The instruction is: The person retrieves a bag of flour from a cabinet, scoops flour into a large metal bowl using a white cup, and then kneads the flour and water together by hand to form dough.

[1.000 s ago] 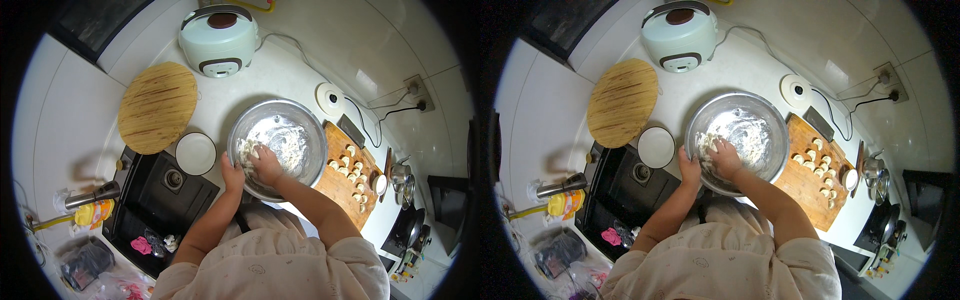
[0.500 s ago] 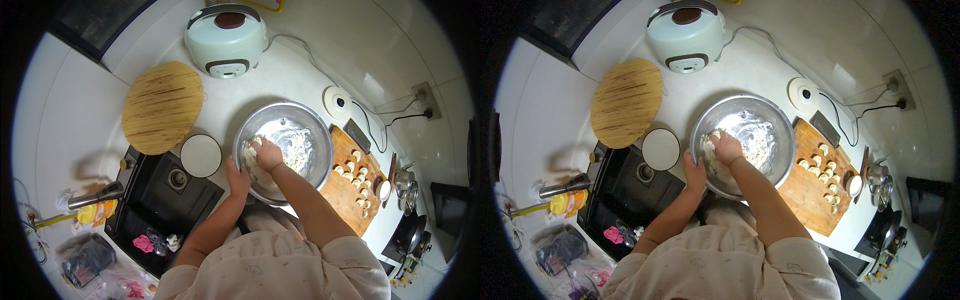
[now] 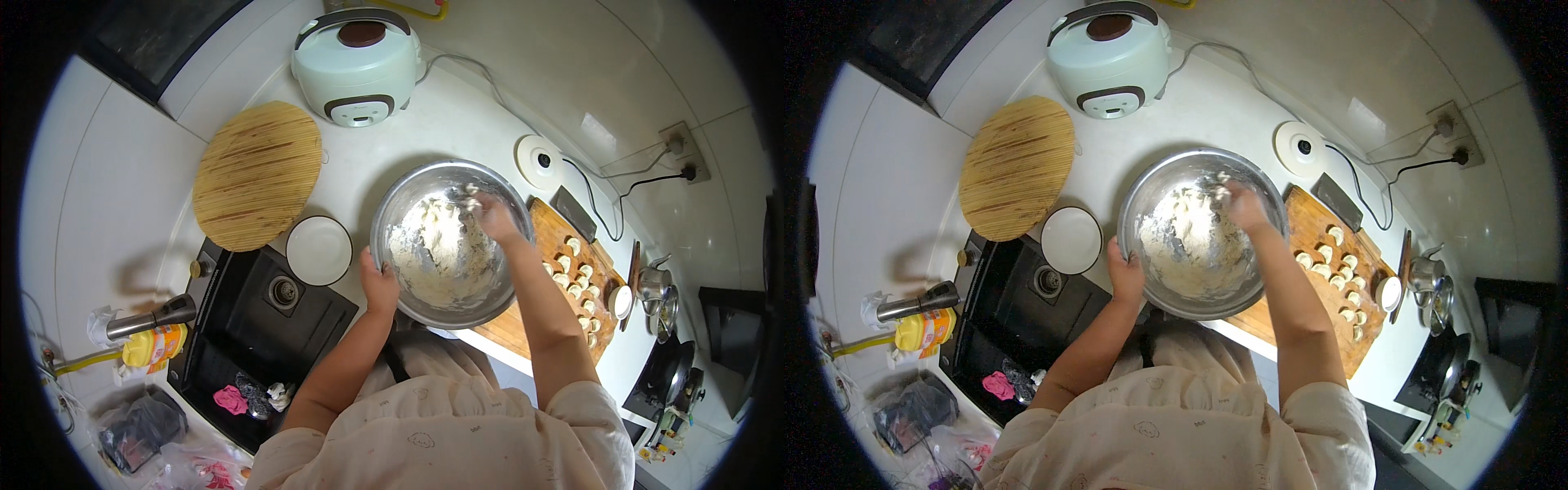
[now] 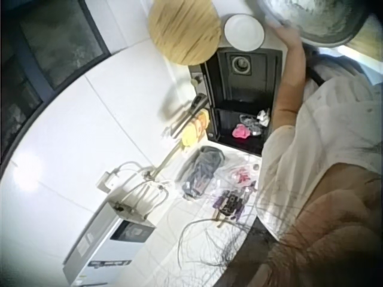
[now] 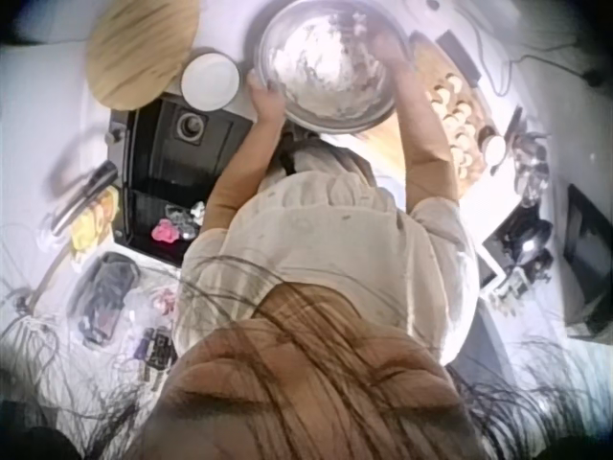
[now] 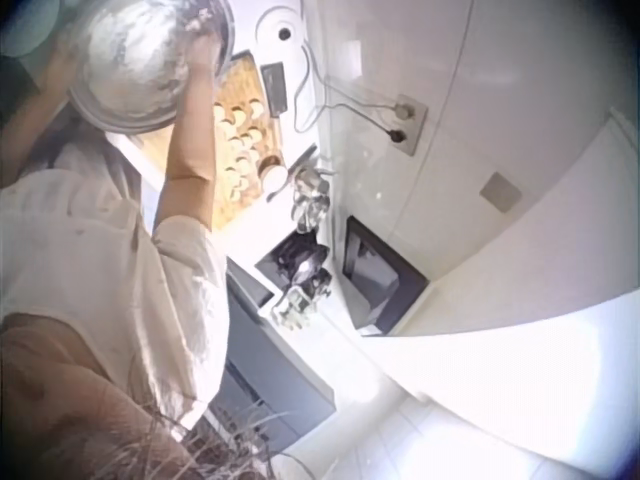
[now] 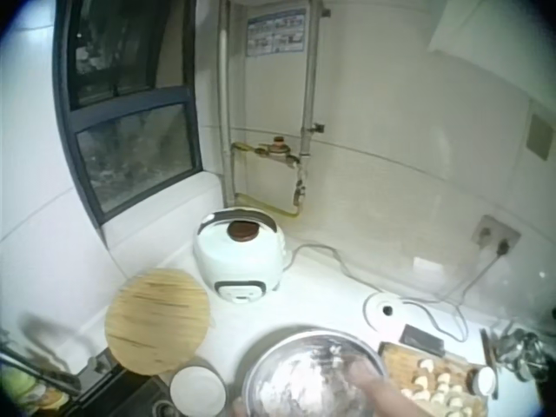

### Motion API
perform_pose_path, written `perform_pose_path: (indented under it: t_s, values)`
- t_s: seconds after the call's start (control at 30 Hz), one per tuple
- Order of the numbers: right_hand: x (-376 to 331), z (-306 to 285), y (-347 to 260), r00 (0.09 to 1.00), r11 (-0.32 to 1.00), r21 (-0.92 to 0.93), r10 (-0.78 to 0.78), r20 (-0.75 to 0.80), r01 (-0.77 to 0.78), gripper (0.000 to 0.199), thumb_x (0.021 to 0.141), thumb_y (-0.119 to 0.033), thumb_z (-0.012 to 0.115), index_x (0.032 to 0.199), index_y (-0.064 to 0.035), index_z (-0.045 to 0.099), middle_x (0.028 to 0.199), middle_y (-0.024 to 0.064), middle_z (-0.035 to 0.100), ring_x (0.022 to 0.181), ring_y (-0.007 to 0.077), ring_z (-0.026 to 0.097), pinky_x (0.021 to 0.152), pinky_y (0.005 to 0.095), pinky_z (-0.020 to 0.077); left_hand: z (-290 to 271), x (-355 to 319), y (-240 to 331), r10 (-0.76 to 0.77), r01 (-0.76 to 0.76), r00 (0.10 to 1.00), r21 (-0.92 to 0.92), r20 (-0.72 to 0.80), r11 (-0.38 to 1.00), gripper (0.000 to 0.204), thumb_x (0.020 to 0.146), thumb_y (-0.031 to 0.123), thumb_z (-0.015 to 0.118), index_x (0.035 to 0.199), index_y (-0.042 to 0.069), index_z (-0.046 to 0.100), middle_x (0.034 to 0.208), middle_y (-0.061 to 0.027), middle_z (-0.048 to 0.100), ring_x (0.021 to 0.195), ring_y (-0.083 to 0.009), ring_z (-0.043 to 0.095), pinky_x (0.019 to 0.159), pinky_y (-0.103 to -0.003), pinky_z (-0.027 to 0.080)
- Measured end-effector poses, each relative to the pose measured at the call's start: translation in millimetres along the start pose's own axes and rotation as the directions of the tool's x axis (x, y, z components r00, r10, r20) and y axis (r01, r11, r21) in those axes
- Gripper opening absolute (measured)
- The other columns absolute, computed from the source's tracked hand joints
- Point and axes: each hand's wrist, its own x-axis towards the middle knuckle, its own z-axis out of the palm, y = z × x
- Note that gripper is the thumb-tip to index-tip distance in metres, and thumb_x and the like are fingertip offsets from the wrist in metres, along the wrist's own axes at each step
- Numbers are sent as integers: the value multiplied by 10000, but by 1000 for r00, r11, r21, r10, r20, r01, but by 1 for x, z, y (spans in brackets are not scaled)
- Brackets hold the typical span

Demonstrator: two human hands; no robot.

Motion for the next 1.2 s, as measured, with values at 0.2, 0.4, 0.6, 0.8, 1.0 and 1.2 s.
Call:
perform_pose_path:
  t_s: [0.2,0.4,0.6,0.8,1.0,1.2]
  values:
    - [-1,49,-62,972,889,-425,-79,222,169,643,697,-225,679,1235,-18,393,1242,218,401,1155,353,404,998,397,341,0,0,-2,1,0,999,24,-38,1000,403,775,-106,459,1162,-5,404,1020,-100,533,943,-175,526,836,-272,385]
    - [-44,26,-58,910,830,-374,-380,165,415,459,700,-215,667,1072,-32,469,1199,233,422,1104,368,435,929,417,385,-1,0,1,-70,70,998,-63,-5,996,387,788,-95,457,1162,-6,403,1002,-93,528,911,-168,523,812,-264,389]
    - [-92,23,-53,819,734,-388,-409,402,557,527,672,-279,693,1138,-125,500,1210,147,442,1157,326,391,897,423,393,0,1,7,-107,106,994,-35,-5,994,368,800,-84,449,1156,-4,404,1016,-96,523,925,-172,516,828,-273,384]
    - [-81,71,-30,747,501,-555,-442,496,664,432,710,-403,629,1097,-228,551,1255,22,410,1203,272,342,881,544,381,-1,4,6,-101,101,995,0,-7,995,394,764,-74,477,1151,-43,417,1033,-184,517,976,-278,523,852,-331,385]
    - [-49,87,-17,747,532,-562,-610,265,633,365,621,-270,680,969,-243,572,1133,38,469,1025,259,470,731,442,446,-6,-1,17,-121,122,992,-36,21,992,361,774,-73,474,1130,-41,419,1009,-171,508,939,-275,517,843,-331,385]
    - [-21,88,-51,948,725,-611,-224,227,318,347,703,-252,642,1036,-209,556,1126,70,483,1052,282,473,745,428,462,-8,-3,17,-97,97,995,-3,31,995,382,783,-78,468,1157,-39,403,1038,-165,506,965,-259,510,864,-329,377]
